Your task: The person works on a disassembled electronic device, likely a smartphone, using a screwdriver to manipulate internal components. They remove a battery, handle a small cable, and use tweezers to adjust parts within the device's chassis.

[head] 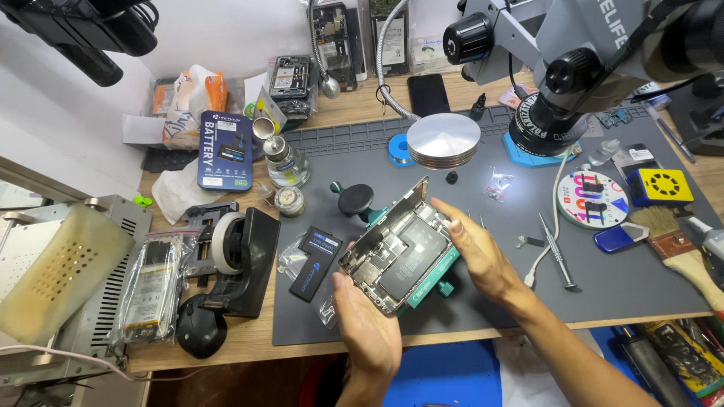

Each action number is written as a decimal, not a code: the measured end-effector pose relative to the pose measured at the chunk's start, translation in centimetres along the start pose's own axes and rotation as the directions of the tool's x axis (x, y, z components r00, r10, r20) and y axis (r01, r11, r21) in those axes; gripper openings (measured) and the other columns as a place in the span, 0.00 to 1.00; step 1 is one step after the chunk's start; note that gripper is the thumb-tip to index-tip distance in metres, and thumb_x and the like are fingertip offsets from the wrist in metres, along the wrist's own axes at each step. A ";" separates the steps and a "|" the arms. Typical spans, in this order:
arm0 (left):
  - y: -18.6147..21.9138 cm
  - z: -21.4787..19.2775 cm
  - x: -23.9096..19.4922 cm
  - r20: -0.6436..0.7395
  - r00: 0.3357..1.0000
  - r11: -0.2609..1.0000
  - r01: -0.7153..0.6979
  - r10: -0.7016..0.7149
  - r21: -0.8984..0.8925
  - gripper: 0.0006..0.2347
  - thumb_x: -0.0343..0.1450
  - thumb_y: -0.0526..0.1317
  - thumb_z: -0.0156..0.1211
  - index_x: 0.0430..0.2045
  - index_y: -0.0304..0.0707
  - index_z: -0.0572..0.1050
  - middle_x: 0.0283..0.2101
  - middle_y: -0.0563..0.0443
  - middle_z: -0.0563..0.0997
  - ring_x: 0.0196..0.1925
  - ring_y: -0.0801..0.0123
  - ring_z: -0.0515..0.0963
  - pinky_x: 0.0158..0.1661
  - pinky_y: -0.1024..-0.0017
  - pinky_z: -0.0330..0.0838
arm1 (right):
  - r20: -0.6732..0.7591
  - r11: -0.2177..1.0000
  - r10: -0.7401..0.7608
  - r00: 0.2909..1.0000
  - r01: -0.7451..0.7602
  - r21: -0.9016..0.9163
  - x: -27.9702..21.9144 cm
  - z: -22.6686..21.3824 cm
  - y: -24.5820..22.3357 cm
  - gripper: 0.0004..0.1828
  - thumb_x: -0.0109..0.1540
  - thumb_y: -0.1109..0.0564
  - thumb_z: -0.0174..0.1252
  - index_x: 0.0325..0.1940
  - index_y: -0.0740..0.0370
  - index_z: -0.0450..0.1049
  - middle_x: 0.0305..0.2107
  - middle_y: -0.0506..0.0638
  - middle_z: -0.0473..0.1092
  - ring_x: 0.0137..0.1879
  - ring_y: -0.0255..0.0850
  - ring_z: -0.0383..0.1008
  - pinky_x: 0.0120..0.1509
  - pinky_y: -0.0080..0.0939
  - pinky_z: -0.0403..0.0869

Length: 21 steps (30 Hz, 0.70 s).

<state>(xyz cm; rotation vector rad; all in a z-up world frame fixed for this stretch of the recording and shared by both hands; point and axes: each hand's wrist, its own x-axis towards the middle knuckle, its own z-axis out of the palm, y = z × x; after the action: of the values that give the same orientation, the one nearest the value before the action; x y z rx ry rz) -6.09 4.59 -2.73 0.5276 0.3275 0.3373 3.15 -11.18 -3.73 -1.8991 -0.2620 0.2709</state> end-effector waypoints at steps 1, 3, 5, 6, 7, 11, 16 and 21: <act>-0.5 -0.1 0.0 0.002 1.000 1.000 -0.001 0.001 0.000 0.29 0.76 0.54 0.37 0.71 0.36 0.61 0.72 0.36 0.69 0.73 0.50 0.69 0.65 0.47 0.67 | -0.001 1.000 -0.002 1.000 0.002 0.000 0.5 0.1 -0.2 0.47 0.63 0.26 0.33 0.77 0.56 0.61 0.74 0.53 0.62 0.80 0.44 0.58 0.80 0.46 0.55; -1.4 -0.4 0.1 -0.070 0.997 0.999 -0.022 0.020 -0.033 0.28 0.73 0.55 0.39 0.67 0.39 0.64 0.69 0.35 0.72 0.68 0.48 0.72 0.59 0.47 0.69 | 0.000 0.998 0.039 0.999 -0.039 0.050 1.6 0.3 -0.5 0.41 0.65 0.30 0.32 0.73 0.54 0.68 0.66 0.49 0.72 0.72 0.38 0.69 0.76 0.40 0.63; -2.5 -0.6 -0.1 -0.016 0.996 0.995 -0.091 0.091 -0.035 0.28 0.73 0.54 0.42 0.68 0.40 0.63 0.69 0.36 0.71 0.69 0.48 0.71 0.60 0.48 0.68 | 0.002 0.997 0.014 1.000 -0.014 0.072 2.9 0.5 -0.3 0.40 0.67 0.32 0.32 0.72 0.55 0.69 0.64 0.50 0.73 0.69 0.37 0.71 0.74 0.39 0.65; -3.0 -0.8 -0.2 0.036 0.986 0.986 -0.160 0.161 -0.042 0.28 0.73 0.53 0.44 0.68 0.40 0.63 0.70 0.36 0.69 0.70 0.48 0.69 0.62 0.49 0.68 | 0.005 0.995 -0.011 1.000 0.011 0.095 3.6 0.6 -0.2 0.38 0.68 0.35 0.31 0.70 0.57 0.70 0.63 0.50 0.74 0.67 0.37 0.72 0.72 0.38 0.67; -3.5 -1.0 -0.3 0.036 0.986 0.986 -0.161 0.162 -0.041 0.28 0.73 0.53 0.44 0.68 0.40 0.63 0.70 0.36 0.69 0.70 0.48 0.69 0.62 0.49 0.68 | 0.006 0.995 -0.011 1.000 0.010 0.096 4.4 0.8 -0.3 0.38 0.68 0.35 0.31 0.70 0.57 0.70 0.63 0.50 0.74 0.67 0.37 0.72 0.72 0.38 0.67; -4.7 -0.7 -0.8 0.201 0.935 0.956 -0.281 0.294 -0.088 0.29 0.74 0.42 0.42 0.75 0.43 0.50 0.76 0.38 0.59 0.74 0.52 0.63 0.64 0.53 0.62 | 0.057 0.992 -0.044 0.997 0.036 0.125 7.9 1.0 0.1 0.36 0.70 0.36 0.30 0.67 0.56 0.73 0.61 0.51 0.75 0.66 0.37 0.73 0.73 0.39 0.67; -6.3 -0.9 -0.4 0.307 0.873 0.925 -0.364 0.380 -0.111 0.34 0.71 0.39 0.45 0.77 0.39 0.44 0.79 0.35 0.51 0.79 0.53 0.54 0.73 0.54 0.50 | 0.145 0.990 -0.072 0.987 0.052 0.134 11.6 0.8 1.0 0.35 0.69 0.35 0.33 0.65 0.56 0.75 0.55 0.52 0.76 0.58 0.37 0.74 0.65 0.38 0.72; -6.3 -2.0 -0.2 0.370 0.860 0.928 -0.371 0.352 -0.022 0.38 0.69 0.34 0.47 0.77 0.37 0.39 0.79 0.34 0.49 0.79 0.51 0.54 0.75 0.53 0.49 | 0.294 0.993 -0.081 0.952 0.052 0.106 12.8 0.2 1.4 0.42 0.67 0.30 0.30 0.65 0.60 0.74 0.58 0.51 0.75 0.61 0.37 0.75 0.70 0.39 0.71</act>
<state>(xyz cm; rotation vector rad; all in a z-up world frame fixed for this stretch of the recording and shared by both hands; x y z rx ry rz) -5.65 0.27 -7.69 0.6902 -0.1352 0.5858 15.34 -7.43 -5.85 -1.7460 -0.5055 0.5169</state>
